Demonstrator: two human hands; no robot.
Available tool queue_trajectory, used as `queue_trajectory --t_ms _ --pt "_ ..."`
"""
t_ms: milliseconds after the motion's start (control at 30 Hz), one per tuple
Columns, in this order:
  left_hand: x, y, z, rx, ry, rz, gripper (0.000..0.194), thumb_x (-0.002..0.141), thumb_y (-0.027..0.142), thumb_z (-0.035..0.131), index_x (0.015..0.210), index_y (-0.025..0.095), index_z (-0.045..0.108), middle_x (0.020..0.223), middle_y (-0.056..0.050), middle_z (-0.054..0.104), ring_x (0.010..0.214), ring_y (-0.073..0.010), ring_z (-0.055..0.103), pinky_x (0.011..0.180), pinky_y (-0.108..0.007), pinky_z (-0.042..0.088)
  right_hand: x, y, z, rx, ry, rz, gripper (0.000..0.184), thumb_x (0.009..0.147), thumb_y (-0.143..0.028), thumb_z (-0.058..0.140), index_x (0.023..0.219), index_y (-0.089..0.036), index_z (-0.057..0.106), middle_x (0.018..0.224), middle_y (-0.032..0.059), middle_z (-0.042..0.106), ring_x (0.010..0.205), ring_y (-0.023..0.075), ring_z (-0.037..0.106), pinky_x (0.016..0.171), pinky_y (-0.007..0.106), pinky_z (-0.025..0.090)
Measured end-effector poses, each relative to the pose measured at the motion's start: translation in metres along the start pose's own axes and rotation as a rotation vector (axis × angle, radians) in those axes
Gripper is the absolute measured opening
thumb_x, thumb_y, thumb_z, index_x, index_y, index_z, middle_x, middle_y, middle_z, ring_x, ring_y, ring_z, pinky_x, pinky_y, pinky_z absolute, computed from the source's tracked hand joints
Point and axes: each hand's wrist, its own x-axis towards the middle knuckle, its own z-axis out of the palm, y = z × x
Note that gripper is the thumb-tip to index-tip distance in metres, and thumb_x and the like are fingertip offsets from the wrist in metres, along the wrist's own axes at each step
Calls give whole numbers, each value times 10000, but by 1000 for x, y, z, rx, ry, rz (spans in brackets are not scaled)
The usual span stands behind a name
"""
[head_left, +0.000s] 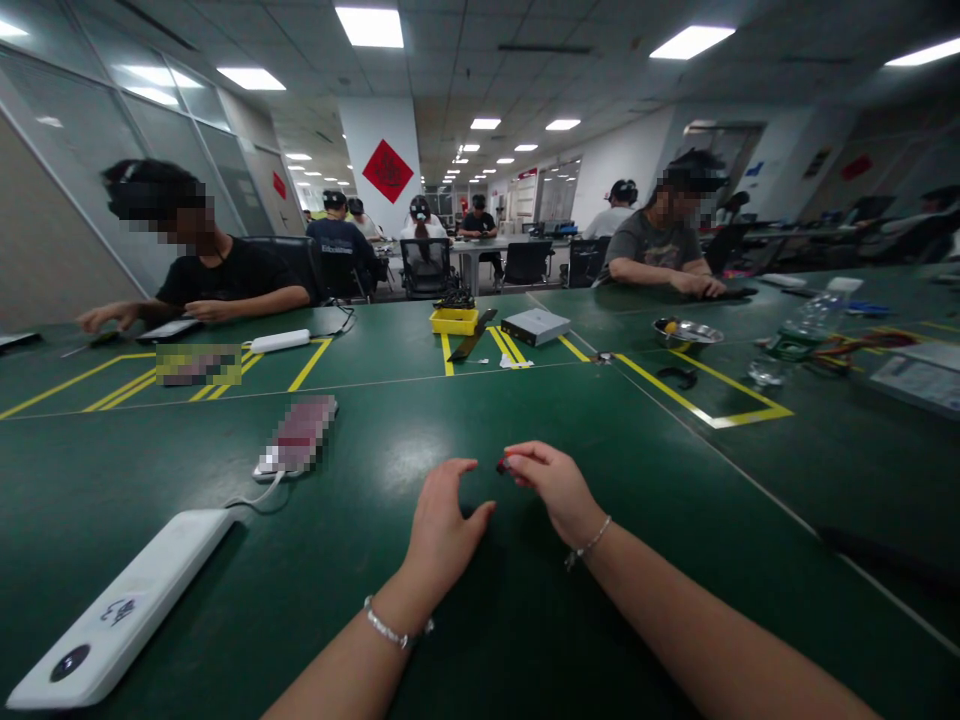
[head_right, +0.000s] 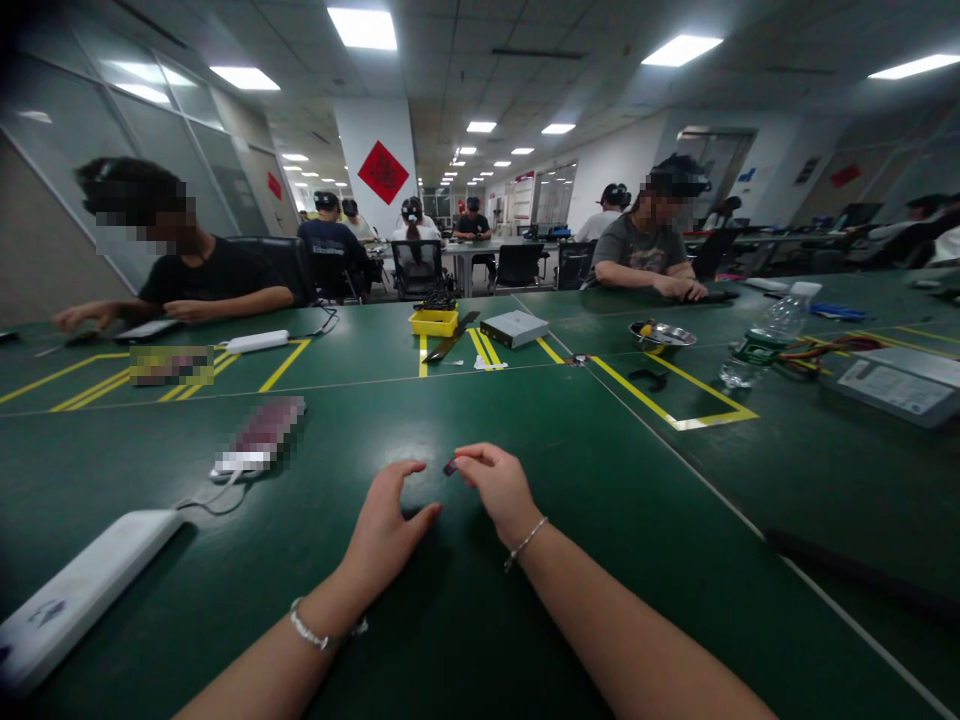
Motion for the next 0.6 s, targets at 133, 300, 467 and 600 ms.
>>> queue_trajectory --t_ms 133,300,467,600 --pt "0 -14 4 114 -46 -91 398 709 210 568 1094 180 475 1111 -84 545 1081 -235 481 944 -417 368 38 -4 -85 -528 432 -69 204 641 -287 534 780 -179 639 761 47 657 691 168 567 635 281 416" --pt "0 -24 7 186 -143 -119 331 710 217 552 1038 187 521 1180 -78 530 1184 -250 403 999 -434 306 46 10 -192 -1039 720 181 295 697 -315 443 870 -192 648 850 108 650 823 260 569 664 346 421" --pt "1 -21 6 207 -221 -152 308 731 211 523 1037 177 544 1208 -77 525 1200 -243 387 1020 -423 277 38 22 -219 -1132 720 342 365 695 -333 432 941 -176 651 929 162 628 897 328 551 671 410 444" --pt "1 -18 3 192 -235 -147 292 738 167 495 1023 185 555 1194 -71 541 1180 -227 415 1007 -418 294 37 23 -219 -1157 728 367 402 706 -348 413 963 -157 657 1020 209 588 946 394 514 661 479 441"
